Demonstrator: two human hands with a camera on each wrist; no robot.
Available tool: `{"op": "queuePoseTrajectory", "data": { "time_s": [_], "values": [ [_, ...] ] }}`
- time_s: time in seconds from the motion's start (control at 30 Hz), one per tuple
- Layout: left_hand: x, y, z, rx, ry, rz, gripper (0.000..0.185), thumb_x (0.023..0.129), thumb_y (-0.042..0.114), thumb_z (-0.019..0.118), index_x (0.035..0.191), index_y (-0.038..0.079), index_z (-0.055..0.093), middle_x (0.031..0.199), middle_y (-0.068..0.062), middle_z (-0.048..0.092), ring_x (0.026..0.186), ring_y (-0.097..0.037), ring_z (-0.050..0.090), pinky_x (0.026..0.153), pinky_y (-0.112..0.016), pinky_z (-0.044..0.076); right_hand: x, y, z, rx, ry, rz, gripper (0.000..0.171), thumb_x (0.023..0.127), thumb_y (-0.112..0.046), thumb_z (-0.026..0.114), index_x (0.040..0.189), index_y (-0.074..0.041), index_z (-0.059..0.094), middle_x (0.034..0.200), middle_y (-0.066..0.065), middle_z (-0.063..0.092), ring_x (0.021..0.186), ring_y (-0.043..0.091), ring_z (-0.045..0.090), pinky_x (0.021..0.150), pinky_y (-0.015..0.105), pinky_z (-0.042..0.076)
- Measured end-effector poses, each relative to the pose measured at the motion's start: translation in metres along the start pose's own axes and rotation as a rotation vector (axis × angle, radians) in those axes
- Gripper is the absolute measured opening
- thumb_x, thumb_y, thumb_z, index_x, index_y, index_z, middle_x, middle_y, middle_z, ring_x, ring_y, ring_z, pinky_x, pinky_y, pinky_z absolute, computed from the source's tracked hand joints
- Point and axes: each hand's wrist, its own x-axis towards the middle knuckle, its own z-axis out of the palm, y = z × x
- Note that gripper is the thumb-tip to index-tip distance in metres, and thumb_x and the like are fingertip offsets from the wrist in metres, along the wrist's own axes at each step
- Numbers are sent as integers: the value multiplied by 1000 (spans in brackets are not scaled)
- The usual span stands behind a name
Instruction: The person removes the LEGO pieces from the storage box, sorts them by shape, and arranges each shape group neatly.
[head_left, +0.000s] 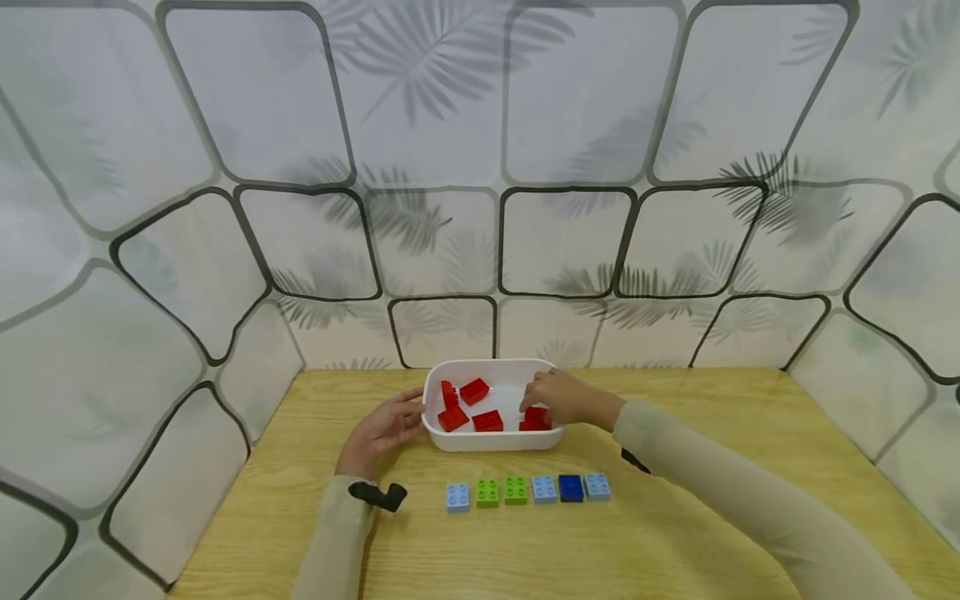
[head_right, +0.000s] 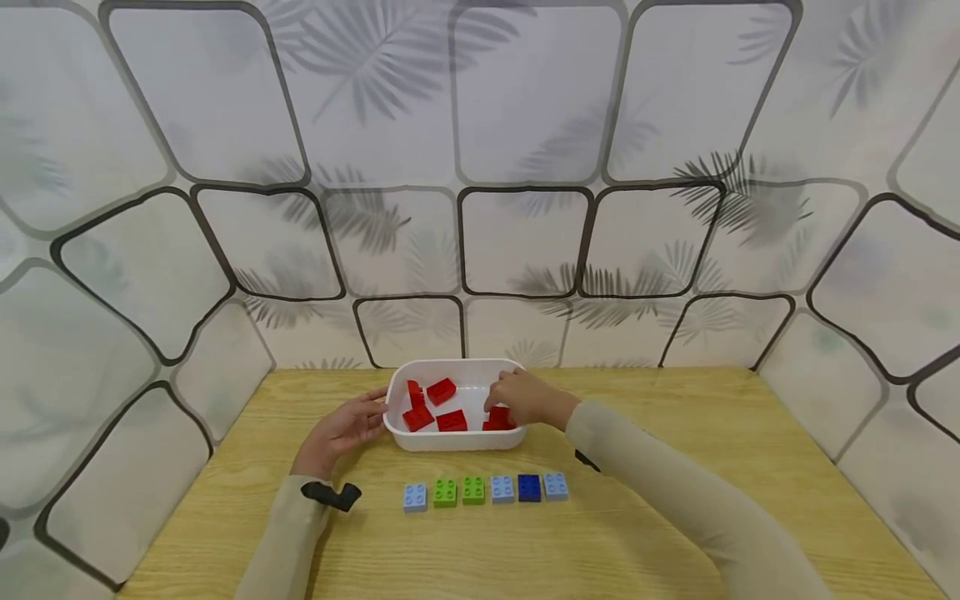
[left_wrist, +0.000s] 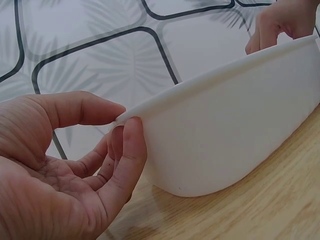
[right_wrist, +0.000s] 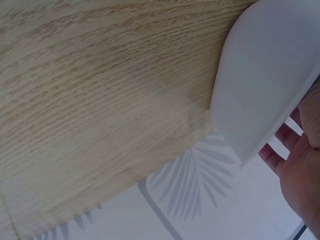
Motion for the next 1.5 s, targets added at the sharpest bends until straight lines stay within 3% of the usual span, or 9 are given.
{"op": "queuePoseTrajectory", "data": {
  "time_s": [0.23,0.47,0.7,0.93,1.13,1.33,1.5],
  "values": [
    [2,3,0,7,0,11,55,106,5,49,156,2,27,122,-2,59,92,-9,62,78,-19,56,6,6,2,-18,41,-16,34,83,-5,80,115,-16,77,111,3,75,97,23,60,86,41,49],
    [5,3,0,-9,8,11,51,105,2,50,153,2,33,119,-1,61,90,-9,63,77,-19,57,10,8,2,20,1,33,36,83,-8,81,118,-14,76,118,5,74,106,25,61,92,44,50],
    [5,0,-1,11,-9,8,53,106,3,49,155,1,28,120,-1,60,91,-8,63,77,-19,57,11,8,6,47,-34,46,40,81,-9,84,120,-12,74,122,5,74,106,25,62,94,42,48],
    [5,0,-2,12,-29,22,58,106,2,48,158,0,24,121,-1,63,92,-7,65,77,-19,57,12,12,10,26,43,19,38,82,-19,83,119,-10,75,117,6,75,102,24,64,91,43,52],
    [5,-1,-3,6,-19,12,57,105,2,49,158,1,26,125,-4,61,94,-9,66,78,-20,58,11,11,12,55,58,28,41,83,-25,83,120,-9,74,116,8,74,104,25,62,93,44,51],
    [5,-2,-2,-16,-24,7,57,105,0,48,158,0,26,119,-1,64,93,-9,66,77,-21,58,11,11,14,44,58,31,41,82,-22,83,120,-10,74,115,8,74,104,25,62,93,43,52],
    [4,-2,-2,-12,-16,8,57,105,2,50,157,1,27,123,-2,61,94,-9,65,78,-20,58,14,11,15,27,51,29,41,81,-19,84,120,-9,73,116,9,73,106,26,63,96,43,52]
  ]
}}
